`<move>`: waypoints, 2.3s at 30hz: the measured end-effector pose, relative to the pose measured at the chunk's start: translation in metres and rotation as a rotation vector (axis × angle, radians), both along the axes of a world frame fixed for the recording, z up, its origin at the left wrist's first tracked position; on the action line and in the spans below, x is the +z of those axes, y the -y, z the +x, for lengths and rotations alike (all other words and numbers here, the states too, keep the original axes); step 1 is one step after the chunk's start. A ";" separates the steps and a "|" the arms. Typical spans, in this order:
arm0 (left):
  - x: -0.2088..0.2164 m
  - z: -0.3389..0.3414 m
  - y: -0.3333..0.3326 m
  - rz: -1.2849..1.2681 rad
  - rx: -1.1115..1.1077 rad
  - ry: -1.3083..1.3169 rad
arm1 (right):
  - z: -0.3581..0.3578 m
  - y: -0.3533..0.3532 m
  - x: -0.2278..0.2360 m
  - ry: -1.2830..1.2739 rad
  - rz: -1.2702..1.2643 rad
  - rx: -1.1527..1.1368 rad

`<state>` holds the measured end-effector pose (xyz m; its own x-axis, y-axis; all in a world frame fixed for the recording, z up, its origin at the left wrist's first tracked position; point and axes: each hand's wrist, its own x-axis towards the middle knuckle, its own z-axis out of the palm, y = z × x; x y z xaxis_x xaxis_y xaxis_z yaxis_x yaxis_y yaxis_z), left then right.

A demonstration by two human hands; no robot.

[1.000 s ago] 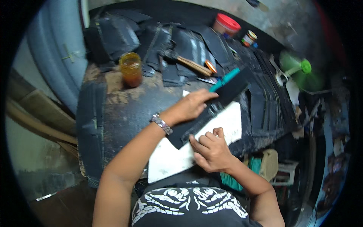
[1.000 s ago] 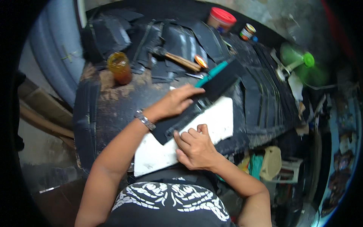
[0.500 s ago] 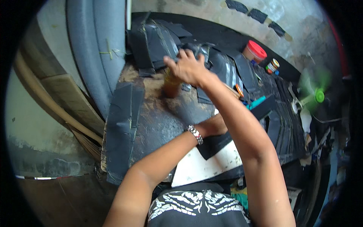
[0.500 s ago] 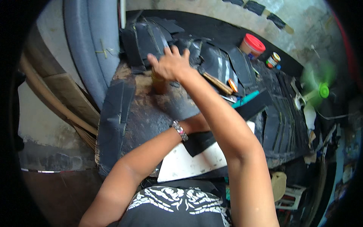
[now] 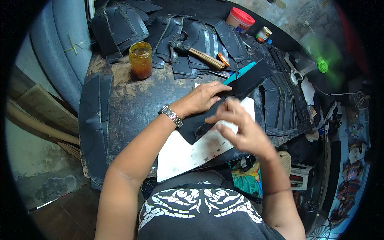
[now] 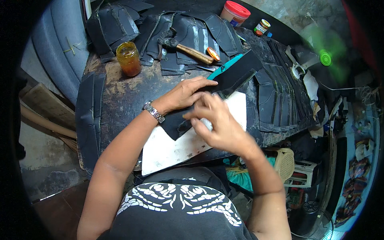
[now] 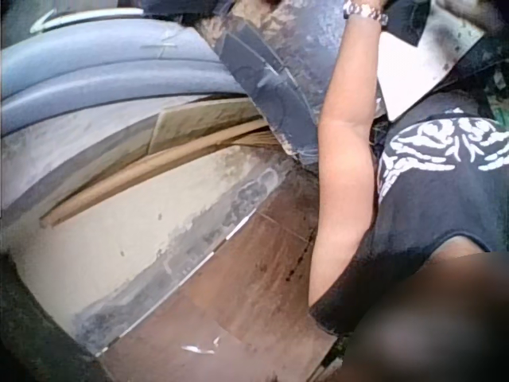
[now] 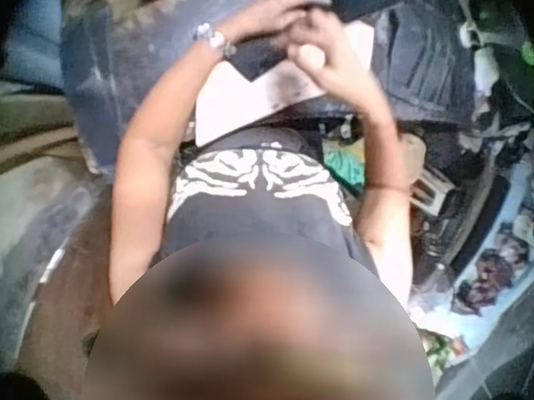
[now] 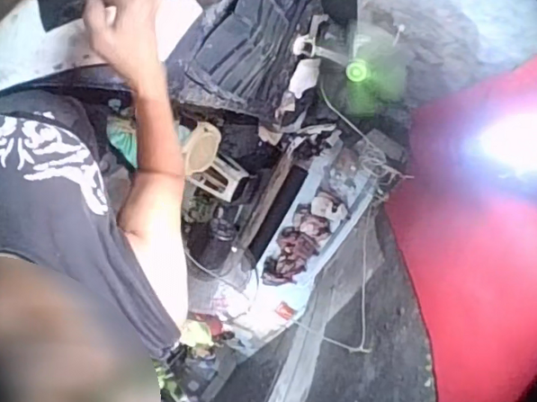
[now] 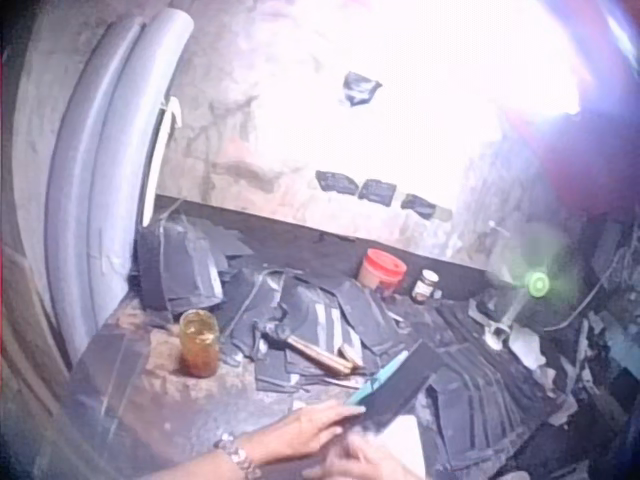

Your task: The person repeatedly applies a brown adhesive from a small jar onto the edges of black leather pieces using a brush. They spread the glue along seams, flip the pieces, and inspect the coated edges before setting them aside on the workbench.

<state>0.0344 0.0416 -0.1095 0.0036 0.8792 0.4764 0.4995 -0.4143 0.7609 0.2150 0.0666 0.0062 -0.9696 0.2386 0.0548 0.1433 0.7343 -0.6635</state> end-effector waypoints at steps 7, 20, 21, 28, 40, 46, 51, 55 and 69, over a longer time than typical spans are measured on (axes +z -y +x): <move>0.002 0.003 0.000 -0.035 0.043 -0.049 | 0.040 0.027 -0.088 0.009 0.128 -0.056; 0.010 0.002 0.004 -0.071 0.043 -0.022 | 0.045 0.020 -0.086 -0.094 0.215 -0.143; 0.011 0.002 0.004 -0.082 0.034 -0.029 | 0.045 0.020 -0.087 -0.099 0.131 -0.020; 0.017 0.004 0.004 -0.099 0.033 0.015 | 0.039 -0.020 -0.093 -0.148 0.326 -0.418; -0.024 0.003 -0.018 0.107 0.003 0.188 | -0.120 -0.022 0.003 -0.416 0.244 -0.054; -0.021 -0.006 -0.003 -0.019 -0.033 0.063 | -0.251 0.003 0.020 0.064 0.624 0.034; 0.002 -0.009 0.007 0.113 -0.014 0.164 | -0.267 -0.003 0.033 0.048 0.489 -0.032; 0.009 -0.018 0.004 -0.198 -0.084 -0.035 | -0.240 -0.012 0.044 -0.089 0.559 0.083; 0.030 0.004 -0.002 0.259 0.267 -0.375 | 0.054 -0.068 0.130 -0.762 0.410 -0.225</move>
